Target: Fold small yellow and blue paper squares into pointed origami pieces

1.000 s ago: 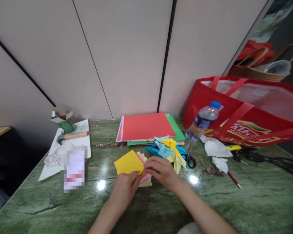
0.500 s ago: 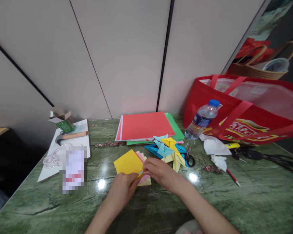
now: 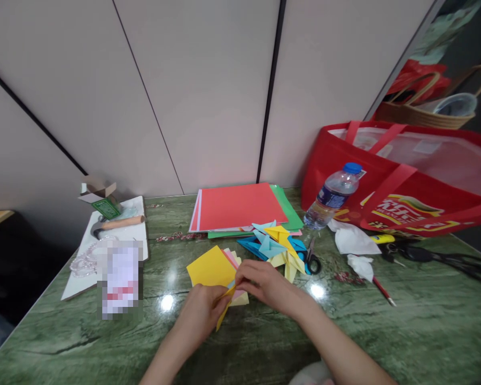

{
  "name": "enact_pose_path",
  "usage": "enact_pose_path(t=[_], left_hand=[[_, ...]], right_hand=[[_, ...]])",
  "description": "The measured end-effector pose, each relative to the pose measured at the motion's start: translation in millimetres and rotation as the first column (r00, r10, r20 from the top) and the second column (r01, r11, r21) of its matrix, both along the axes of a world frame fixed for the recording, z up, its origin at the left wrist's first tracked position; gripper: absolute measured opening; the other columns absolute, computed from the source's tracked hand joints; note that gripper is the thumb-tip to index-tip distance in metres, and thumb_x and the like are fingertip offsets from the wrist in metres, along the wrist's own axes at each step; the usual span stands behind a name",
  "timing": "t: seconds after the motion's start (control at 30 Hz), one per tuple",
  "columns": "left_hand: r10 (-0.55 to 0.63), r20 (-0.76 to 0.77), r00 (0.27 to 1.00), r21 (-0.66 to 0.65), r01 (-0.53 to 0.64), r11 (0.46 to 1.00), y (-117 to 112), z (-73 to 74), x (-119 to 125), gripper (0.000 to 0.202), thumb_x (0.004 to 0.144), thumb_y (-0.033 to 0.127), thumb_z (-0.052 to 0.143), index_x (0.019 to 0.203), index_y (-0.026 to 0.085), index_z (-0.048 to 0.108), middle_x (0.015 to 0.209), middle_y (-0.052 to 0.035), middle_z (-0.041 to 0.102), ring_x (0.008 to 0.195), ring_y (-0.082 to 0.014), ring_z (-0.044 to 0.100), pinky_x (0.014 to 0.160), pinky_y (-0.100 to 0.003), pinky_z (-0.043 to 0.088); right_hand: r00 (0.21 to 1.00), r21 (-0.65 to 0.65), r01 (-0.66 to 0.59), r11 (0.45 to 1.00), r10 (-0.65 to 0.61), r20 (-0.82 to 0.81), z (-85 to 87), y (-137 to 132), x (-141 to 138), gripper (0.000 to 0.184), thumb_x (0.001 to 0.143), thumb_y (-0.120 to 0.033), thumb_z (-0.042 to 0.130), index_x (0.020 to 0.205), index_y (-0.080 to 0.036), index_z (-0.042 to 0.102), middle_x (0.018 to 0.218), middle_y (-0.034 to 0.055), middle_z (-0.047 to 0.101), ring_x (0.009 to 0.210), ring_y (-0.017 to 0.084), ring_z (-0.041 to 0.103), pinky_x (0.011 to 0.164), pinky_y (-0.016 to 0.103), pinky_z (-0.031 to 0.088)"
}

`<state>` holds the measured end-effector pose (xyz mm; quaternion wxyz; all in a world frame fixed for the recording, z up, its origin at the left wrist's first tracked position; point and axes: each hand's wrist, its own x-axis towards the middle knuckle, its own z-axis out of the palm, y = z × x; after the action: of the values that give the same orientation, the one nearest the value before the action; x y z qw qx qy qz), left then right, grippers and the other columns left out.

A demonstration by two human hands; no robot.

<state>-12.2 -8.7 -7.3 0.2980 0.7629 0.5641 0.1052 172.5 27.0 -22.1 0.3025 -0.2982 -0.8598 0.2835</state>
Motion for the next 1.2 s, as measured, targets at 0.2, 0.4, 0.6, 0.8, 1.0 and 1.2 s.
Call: enact_pose_path(t=[0.2, 0.4, 0.6, 0.8, 1.0, 1.2], left_hand=[[0.014, 0.002, 1.0, -0.008, -0.014, 1.0, 0.4, -5.4, -1.2, 0.033, 0.081, 0.031, 0.043, 0.053, 0.015, 0.048, 0.048, 0.006, 0.031, 0.047, -0.0076, 0.029, 0.045, -0.021, 0.016], [0.003, 0.003, 1.0, 0.003, -0.003, 1.0, 1.6, -7.0, -0.5, 0.033, 0.082, 0.032, 0.043, 0.055, 0.014, 0.053, 0.049, 0.0054, 0.036, 0.048, -0.0078, 0.032, 0.046, -0.021, 0.017], [0.004, 0.014, 1.0, 0.002, -0.004, 1.0, 1.2, -4.2, 1.7, 0.035, 0.082, 0.031, 0.042, 0.053, 0.014, 0.05, 0.049, 0.0054, 0.033, 0.049, -0.008, 0.03, 0.047, -0.022, 0.017], [0.031, 0.089, 0.996, -0.035, -0.028, 0.999, 0.5, -4.9, 1.1, 0.035, 0.08, 0.033, 0.043, 0.05, 0.015, 0.047, 0.049, 0.0058, 0.031, 0.049, -0.0084, 0.028, 0.046, -0.022, 0.017], [0.093, 0.216, 0.972, -0.136, -0.064, 0.989, 0.5, -3.8, 5.4, 0.031, 0.077, 0.033, 0.048, 0.051, 0.015, 0.045, 0.05, 0.0061, 0.03, 0.05, -0.0088, 0.028, 0.046, -0.021, 0.018], [0.105, 0.38, 0.919, -0.213, -0.024, 0.977, -0.7, 1.6, 10.0, 0.039, 0.081, 0.042, 0.042, 0.06, 0.012, 0.057, 0.052, 0.0038, 0.038, 0.051, -0.0096, 0.032, 0.047, -0.021, 0.022]], right_hand=[[1.0, -0.007, 0.025, 1.0, -0.025, -0.009, 0.5, -0.2, -0.4, 0.001, 0.083, -0.018, 0.055, 0.083, -0.017, 0.056, 0.078, 0.0019, 0.057, 0.07, 0.013, 0.054, 0.061, 0.022, 0.039], [0.999, 0.01, 0.034, 0.999, -0.034, 0.012, -0.4, -0.1, -0.2, 0.004, 0.083, -0.016, 0.054, 0.08, -0.017, 0.056, 0.078, 0.002, 0.057, 0.071, 0.013, 0.054, 0.061, 0.022, 0.038], [0.999, 0.015, 0.005, 1.0, -0.006, 0.035, 2.5, -1.1, 1.1, 0.008, 0.086, -0.018, 0.051, 0.083, -0.018, 0.058, 0.08, 0.0026, 0.059, 0.074, 0.013, 0.055, 0.064, 0.022, 0.04], [0.995, -0.155, 0.04, 0.987, -0.053, -0.08, 1.7, -3.1, -2.5, 0.005, 0.081, -0.016, 0.054, 0.079, -0.017, 0.057, 0.08, 0.0034, 0.061, 0.072, 0.013, 0.057, 0.064, 0.023, 0.045], [0.952, -0.399, 0.039, 0.916, -0.156, -0.265, 3.5, -3.8, -7.5, 0.012, 0.073, -0.011, 0.057, 0.083, -0.017, 0.056, 0.072, -0.0003, 0.061, 0.064, 0.012, 0.057, 0.063, 0.024, 0.047], [0.942, -0.459, 0.022, 0.888, -0.173, -0.288, 6.8, -2.6, -4.4, 0.012, 0.069, -0.011, 0.059, 0.08, -0.017, 0.056, 0.07, -0.0009, 0.06, 0.062, 0.012, 0.057, 0.061, 0.024, 0.047]])
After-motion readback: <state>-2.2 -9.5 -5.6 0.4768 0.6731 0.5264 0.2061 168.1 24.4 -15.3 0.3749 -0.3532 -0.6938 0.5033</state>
